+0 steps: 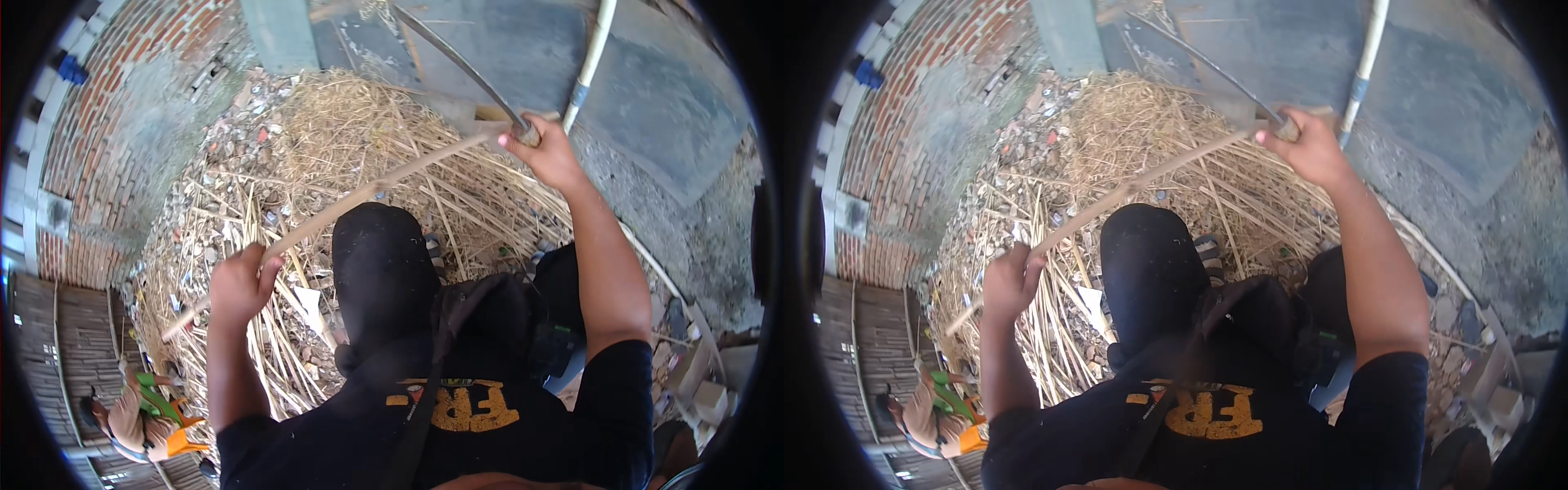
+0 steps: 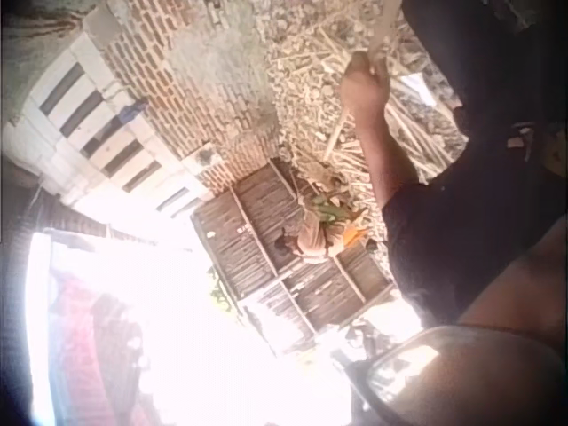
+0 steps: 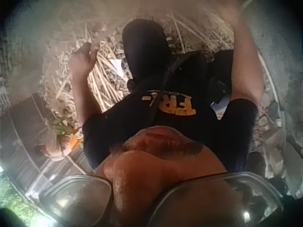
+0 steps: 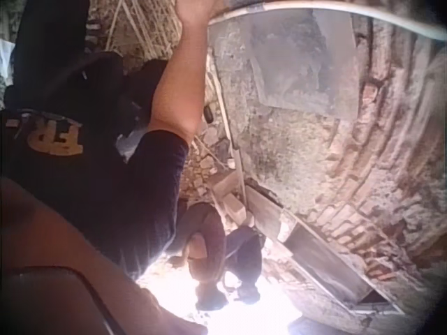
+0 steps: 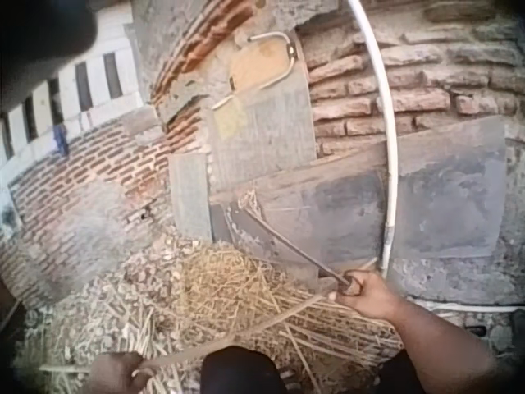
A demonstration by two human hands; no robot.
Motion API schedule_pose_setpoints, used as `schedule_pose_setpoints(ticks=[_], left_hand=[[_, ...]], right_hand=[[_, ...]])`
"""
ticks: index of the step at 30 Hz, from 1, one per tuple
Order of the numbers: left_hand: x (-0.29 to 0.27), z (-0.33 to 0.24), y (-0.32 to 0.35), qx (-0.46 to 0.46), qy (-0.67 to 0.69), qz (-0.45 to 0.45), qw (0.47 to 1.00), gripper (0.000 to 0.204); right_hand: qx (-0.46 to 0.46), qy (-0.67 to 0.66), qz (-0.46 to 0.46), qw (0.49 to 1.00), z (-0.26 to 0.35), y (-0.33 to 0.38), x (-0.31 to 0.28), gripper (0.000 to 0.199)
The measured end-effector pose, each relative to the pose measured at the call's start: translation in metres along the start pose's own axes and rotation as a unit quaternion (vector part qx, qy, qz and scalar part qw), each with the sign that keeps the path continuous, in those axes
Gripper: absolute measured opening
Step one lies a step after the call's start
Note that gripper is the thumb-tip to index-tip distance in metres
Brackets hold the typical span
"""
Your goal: The person uses a large knife to shave and smooth down a long thin strip of bamboo while sitting on the ground.
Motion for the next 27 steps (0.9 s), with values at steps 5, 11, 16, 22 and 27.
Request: schedule_pose_setpoints(ticks=[5, 11, 16, 22, 27], left_hand=[[-0.053, -0.034, -0.042, 0.077, -0.143, -0.067, 0.984, 0.042], [-0.065, -0.071, -0.080, 0.138, -0.192, -0.067, 0.969, 0.039], [-0.069, -0.106, -0.088, 0.179, -0.224, -0.107, 0.952, 0.039], [-0.074, -0.127, -0.093, 0.206, -0.251, -0.112, 0.939, 0.039], [-0.076, -0.113, -0.101, 0.163, -0.230, -0.075, 0.957, 0.040]], right_hand=[[-0.022, -0.082, 0.117, 0.990, 0.023, 0.001, 0.039, 0.043], [-0.080, -0.058, 0.140, 0.985, 0.051, 0.013, 0.044, 0.042], [-0.099, -0.092, 0.147, 0.980, 0.041, 0.015, 0.042, 0.048], [0.034, -0.172, 0.239, 0.955, 0.037, 0.021, 0.059, 0.047], [-0.044, -0.085, 0.167, 0.981, 0.036, 0.018, 0.047, 0.048]])
Point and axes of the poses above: each hand's wrist, its own y-axis away from the middle knuckle, its own x-axis out of the palm, z = x × y, the point moved 6 cm from there along -y, towards the middle knuckle, and after that the axes turned 15 degrees about z, right-handed, at the moved point
